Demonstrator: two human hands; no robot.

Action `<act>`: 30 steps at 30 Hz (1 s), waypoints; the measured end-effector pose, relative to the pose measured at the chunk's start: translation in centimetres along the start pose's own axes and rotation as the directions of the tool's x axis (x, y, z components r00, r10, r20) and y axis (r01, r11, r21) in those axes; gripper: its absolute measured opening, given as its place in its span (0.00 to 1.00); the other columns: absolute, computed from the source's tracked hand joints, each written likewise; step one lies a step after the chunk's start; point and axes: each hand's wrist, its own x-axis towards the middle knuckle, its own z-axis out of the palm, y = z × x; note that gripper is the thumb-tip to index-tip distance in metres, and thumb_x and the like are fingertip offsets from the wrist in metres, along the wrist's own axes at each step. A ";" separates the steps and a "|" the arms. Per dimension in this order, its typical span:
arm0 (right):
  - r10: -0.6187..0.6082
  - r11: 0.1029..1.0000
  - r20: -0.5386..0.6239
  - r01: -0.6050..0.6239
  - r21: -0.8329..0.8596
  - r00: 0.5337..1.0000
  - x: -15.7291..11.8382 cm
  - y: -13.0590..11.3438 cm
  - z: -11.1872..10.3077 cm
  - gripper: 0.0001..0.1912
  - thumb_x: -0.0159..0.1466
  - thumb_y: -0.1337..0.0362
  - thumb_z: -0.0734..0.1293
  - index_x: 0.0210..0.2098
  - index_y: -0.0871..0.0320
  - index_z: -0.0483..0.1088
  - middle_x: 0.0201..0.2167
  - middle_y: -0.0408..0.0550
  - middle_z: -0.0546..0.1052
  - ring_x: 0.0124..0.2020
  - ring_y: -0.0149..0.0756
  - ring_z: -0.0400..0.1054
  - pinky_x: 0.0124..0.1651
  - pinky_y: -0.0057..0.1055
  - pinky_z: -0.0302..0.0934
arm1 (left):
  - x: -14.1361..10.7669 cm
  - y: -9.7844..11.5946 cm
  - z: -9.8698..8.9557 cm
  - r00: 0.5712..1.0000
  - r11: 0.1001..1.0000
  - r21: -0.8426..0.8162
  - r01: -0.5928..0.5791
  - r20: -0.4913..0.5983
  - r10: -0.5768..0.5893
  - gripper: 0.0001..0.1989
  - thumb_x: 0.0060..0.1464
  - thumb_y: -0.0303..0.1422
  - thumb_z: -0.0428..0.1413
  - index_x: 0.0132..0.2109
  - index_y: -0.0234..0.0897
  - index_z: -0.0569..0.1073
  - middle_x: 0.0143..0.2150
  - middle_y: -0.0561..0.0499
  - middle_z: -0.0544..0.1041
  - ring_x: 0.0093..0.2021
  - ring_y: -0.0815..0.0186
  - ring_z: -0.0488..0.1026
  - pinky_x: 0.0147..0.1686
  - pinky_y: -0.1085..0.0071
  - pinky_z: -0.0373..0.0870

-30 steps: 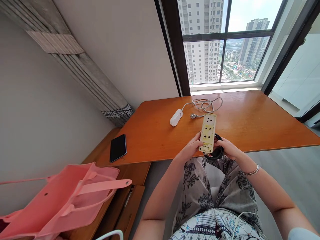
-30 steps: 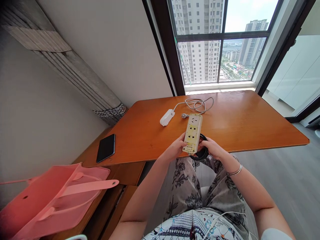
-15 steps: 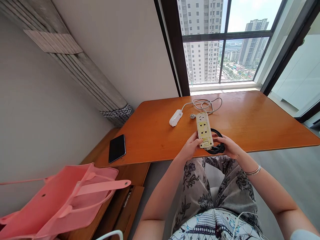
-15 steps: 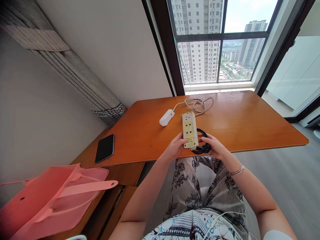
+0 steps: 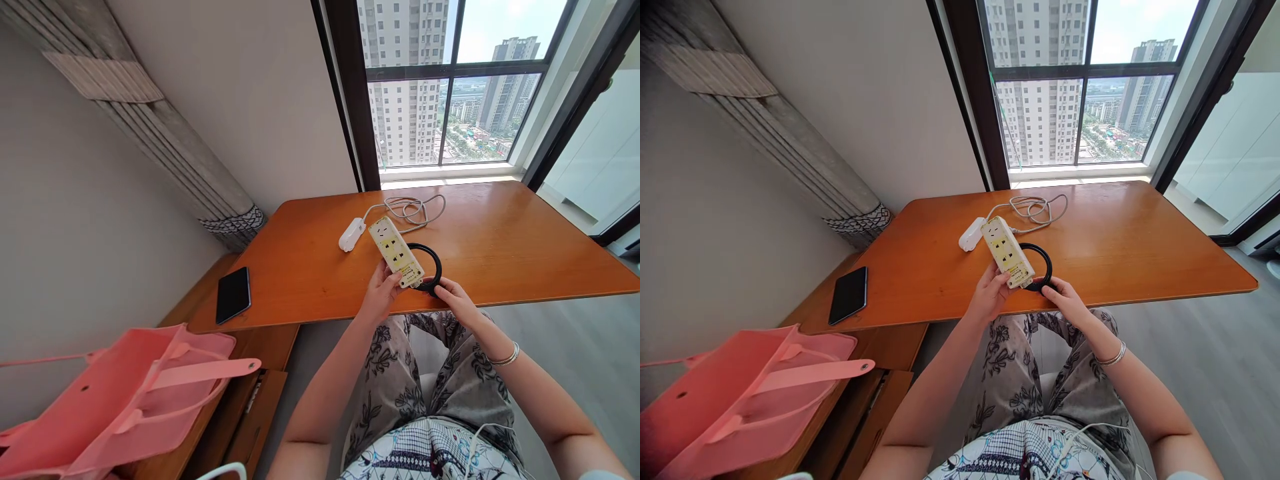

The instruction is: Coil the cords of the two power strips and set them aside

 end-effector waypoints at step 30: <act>0.051 0.996 -0.219 -0.066 -0.062 0.974 -0.3 -0.3 1.8 0.24 0.54 0.43 0.72 0.39 0.56 0.72 0.26 0.43 0.76 0.28 0.38 0.72 0.37 0.36 0.67 | 0.1 -3.0 2.1 0.957 0.981 -0.031 -0.193 -0.225 0.181 0.29 0.44 0.37 0.68 0.52 0.48 0.66 0.52 0.51 0.75 0.55 0.58 0.75 0.53 0.60 0.73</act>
